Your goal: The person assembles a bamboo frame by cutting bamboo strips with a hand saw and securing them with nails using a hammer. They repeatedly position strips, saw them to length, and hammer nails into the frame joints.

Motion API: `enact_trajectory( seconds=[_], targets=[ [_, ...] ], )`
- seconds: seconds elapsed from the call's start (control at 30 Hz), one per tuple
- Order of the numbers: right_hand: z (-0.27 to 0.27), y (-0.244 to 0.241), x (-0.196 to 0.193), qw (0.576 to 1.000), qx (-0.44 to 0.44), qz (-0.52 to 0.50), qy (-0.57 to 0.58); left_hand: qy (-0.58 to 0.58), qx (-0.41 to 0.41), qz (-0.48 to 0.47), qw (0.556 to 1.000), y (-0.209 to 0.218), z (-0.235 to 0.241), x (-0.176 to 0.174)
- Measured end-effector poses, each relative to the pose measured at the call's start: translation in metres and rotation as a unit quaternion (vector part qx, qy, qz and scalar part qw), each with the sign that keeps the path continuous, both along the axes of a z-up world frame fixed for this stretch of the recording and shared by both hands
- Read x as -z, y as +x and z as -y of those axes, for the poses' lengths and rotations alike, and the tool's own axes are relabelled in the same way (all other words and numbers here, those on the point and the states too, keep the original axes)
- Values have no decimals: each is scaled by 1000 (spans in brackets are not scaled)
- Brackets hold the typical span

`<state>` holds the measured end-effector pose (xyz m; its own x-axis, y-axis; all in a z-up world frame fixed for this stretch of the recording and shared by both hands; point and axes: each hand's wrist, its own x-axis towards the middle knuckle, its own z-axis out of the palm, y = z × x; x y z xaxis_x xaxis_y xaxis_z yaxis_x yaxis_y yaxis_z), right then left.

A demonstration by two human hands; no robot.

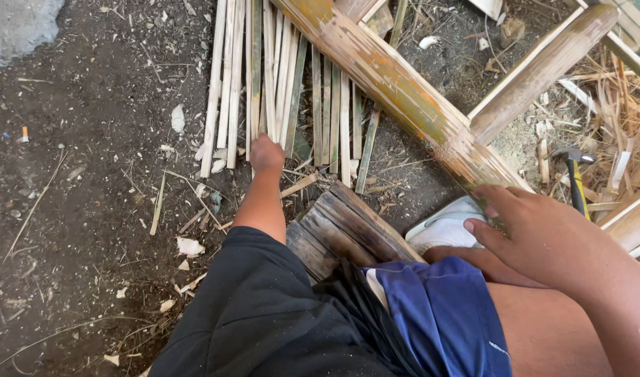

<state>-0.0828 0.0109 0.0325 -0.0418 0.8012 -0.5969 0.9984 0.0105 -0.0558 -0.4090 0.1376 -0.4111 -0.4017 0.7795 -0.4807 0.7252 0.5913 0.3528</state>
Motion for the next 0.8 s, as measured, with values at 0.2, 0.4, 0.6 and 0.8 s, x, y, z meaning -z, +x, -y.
enact_trajectory(
  seconds=[0.2, 0.4, 0.6, 0.8],
  targets=[
    [-14, -18, -1, 998, -12, 56, -25, 93, -245, 372, 890, -32, 7, 69],
    [-26, -36, 3, 998, -23, 50, 1, 120, -274, 467, 832, -49, 31, 47],
    [-31, -47, 18, 996, -77, 9, 51, 138, -271, 324, 896, -64, 27, 3],
    [-29, -58, 16, 991, -103, 70, 46, 305, -238, 138, 912, -143, -5, 29]
  ],
)
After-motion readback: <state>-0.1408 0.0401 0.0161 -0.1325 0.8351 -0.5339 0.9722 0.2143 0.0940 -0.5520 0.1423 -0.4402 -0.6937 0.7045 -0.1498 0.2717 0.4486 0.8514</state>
